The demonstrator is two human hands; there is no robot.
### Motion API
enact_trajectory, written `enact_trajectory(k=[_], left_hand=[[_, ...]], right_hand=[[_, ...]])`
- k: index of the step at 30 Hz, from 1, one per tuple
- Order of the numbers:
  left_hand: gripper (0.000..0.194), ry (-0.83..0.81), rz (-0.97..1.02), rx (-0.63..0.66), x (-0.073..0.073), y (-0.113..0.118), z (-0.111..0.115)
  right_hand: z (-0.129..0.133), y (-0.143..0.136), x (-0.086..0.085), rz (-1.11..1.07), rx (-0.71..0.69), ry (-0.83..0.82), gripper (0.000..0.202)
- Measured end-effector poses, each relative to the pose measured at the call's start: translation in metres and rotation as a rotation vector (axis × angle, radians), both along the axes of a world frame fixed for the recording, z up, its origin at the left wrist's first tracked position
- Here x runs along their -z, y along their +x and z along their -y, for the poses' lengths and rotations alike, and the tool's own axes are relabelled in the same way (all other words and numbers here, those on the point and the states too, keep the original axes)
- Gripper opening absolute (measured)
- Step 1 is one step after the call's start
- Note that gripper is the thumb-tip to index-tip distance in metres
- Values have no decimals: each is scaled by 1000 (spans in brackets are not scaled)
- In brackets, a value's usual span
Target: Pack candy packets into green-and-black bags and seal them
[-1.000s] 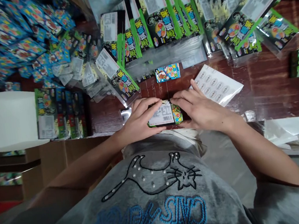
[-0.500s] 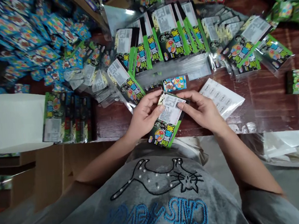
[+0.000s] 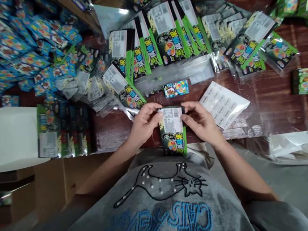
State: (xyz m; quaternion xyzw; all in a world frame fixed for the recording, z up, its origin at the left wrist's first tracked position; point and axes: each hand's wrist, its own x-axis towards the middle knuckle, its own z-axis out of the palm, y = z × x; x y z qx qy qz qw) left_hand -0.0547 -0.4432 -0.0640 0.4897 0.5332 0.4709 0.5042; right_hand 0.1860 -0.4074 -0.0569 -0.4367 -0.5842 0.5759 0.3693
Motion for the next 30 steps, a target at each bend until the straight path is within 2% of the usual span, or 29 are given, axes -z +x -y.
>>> enact_trajectory(k=[4, 8, 9, 11, 13, 19, 22, 26, 30], left_hand=[[20, 1, -13, -3, -4, 3, -6], [22, -25, 19, -29, -10, 6, -15], [23, -32, 3, -7, -11, 5, -16], [20, -47, -39, 70, -16, 2, -19], [20, -66, -63, 146, -22, 0, -22], [17, -127, -92, 222, -40, 7, -38], [14, -165, -87, 254, -46, 13, -50], [15, -152, -87, 337, -46, 16, -56], [19, -88, -17, 412, -38, 24, -53]], right_hand=[[-1, 7, -4, 30, 9, 64, 15], [-5, 8, -12, -2, 37, 115, 35], [-7, 8, -15, 26, 24, 134, 35], [-10, 9, -23, 98, -22, 163, 23], [-13, 11, -31, 126, -51, 131, 8], [-23, 11, -42, 162, 47, -161, 31], [-28, 16, -44, 126, 66, -246, 36], [-27, 32, -46, 118, 23, -273, 34], [-22, 55, -49, 150, -109, -142, 33]])
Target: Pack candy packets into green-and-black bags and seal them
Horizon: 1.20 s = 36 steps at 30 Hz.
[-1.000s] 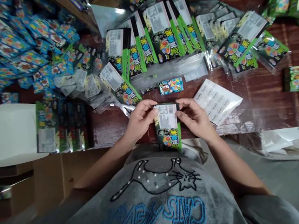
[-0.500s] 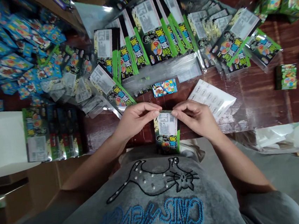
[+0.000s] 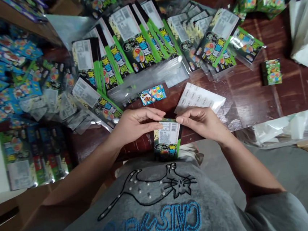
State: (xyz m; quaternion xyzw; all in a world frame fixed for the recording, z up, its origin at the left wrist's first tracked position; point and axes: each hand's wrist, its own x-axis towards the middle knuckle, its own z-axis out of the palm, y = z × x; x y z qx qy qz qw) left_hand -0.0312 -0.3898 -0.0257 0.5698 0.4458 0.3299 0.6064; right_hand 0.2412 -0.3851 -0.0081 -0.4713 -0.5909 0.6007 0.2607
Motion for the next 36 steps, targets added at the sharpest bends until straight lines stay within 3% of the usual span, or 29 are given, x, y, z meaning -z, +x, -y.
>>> enact_trajectory(k=[3, 7, 10, 13, 17, 22, 24, 27, 30, 33, 36], left_hand=[[15, 58, 0, 21, 5, 13, -6], [9, 212, -76, 198, 10, 40, -29], [8, 218, -86, 292, 19, 57, -43], [8, 169, -96, 309, 29, 66, -47], [9, 140, -107, 279, 36, 68, -45], [12, 140, -179, 252, 34, 70, -43], [12, 153, -169, 238, 32, 68, -41], [12, 153, -133, 244, 26, 62, -37], [12, 118, -105, 238, 20, 57, -31], [12, 98, -60, 212, 17, 55, -27], [12, 90, -51, 193, 15, 52, -24]], right_hand=[[-10, 19, 1, 128, -84, 240, 29], [-46, 37, 18, 585, 108, 585, 28], [-75, 39, 35, 750, 133, 677, 29], [-92, 35, 46, 731, 77, 717, 25], [-92, 28, 43, 668, 2, 722, 22], [-59, 29, 10, 565, -61, 712, 23], [-45, 34, -6, 411, -52, 584, 23], [-30, 41, -18, 125, -77, 218, 37], [-22, 40, -13, -13, -128, 10, 60], [-18, 34, -1, -7, -146, 52, 65], [-12, 28, 4, 107, -83, 200, 76]])
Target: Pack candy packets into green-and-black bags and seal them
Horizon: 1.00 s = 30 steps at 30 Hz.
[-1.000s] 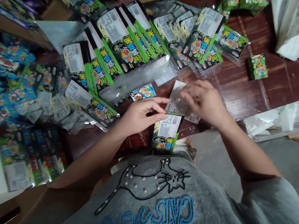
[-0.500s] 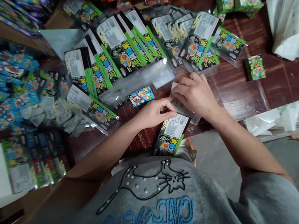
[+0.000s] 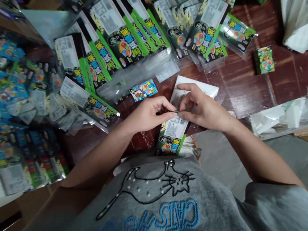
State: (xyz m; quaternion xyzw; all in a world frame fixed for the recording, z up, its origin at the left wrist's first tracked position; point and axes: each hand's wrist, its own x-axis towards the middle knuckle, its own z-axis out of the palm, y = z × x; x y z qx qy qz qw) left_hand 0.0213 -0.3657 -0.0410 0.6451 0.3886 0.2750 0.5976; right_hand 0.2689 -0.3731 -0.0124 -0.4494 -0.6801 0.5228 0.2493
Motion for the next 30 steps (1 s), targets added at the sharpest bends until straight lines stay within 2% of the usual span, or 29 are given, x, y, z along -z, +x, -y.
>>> enact_trajectory(k=[2, 5, 8, 10, 12, 14, 16, 18, 21, 23, 26, 28, 30], left_hand=[[12, -17, 12, -15, -1, -3, 1], [12, -35, 52, -27, -3, -7, 4], [15, -20, 51, -19, -5, -9, 8], [23, -3, 4, -24, -10, -15, 10], [29, 32, -33, -53, -18, -30, 9], [28, 100, -30, -183, -30, -56, 9], [26, 170, 29, -416, -41, -85, 16], [41, 205, 125, -632, -43, -107, 33], [77, 96, 207, -767, -25, -112, 77], [82, -30, 176, -789, -7, -102, 109], [60, -120, 77, -711, 12, -87, 143], [41, -116, 48, -605, 16, -82, 151], [37, -109, 77, -521, 18, -81, 150]], right_hand=[[8, -3, 0, 121, 64, 174, 79], [22, -9, -1, 295, 96, 385, 65], [31, -18, 0, 349, 68, 428, 69], [32, -23, 0, 300, 31, 396, 78], [30, -27, -1, 193, 6, 352, 83], [30, -27, 0, 52, 93, 340, 83], [31, -28, 4, -83, 266, 334, 78], [36, -32, 13, -184, 380, 274, 76], [45, -50, 27, -274, 406, 131, 79], [48, -67, 32, -329, 456, 89, 74], [44, -86, 33, -364, 497, 89, 60], [37, -94, 34, -324, 459, 106, 60], [29, -100, 36, -263, 417, 166, 68]])
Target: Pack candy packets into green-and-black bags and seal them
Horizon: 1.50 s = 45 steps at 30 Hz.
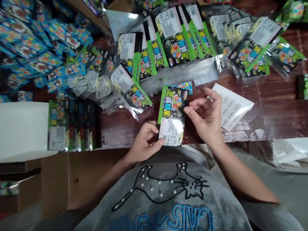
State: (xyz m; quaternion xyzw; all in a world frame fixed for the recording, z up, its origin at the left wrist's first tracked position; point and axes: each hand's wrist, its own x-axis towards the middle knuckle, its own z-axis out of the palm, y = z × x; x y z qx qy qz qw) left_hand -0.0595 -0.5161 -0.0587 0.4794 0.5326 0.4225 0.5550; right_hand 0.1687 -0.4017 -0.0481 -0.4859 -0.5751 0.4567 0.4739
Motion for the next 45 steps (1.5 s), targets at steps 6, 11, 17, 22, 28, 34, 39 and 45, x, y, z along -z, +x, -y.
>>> enact_trajectory(k=[6, 11, 17, 22, 28, 34, 39, 45], left_hand=[[45, -74, 110, 49, -3, 0, -2], [54, 62, 94, -162, -11, -4, -17], [48, 137, 18, -4, -13, -7, -32], [15, 250, -23, -13, -12, -6, -42], [26, 326, 45, -84, -12, 1, -53], [15, 203, -114, 14, -31, 8, -62], [12, 90, -163, 26, -53, 17, -76], [16, 77, -130, 133, -60, 14, -83]], right_hand=[[3, -21, -8, 74, -13, 93, 74], [21, -29, -18, 0, -55, 100, 88], [26, -15, 0, 34, -136, 82, 97], [23, 0, 5, 79, -201, 45, 82], [10, 7, -5, 126, -328, 68, 101], [8, 18, -18, 152, -349, -40, 96], [6, 18, -30, 98, -297, -149, 99], [5, 29, -25, 35, -293, -214, 99]])
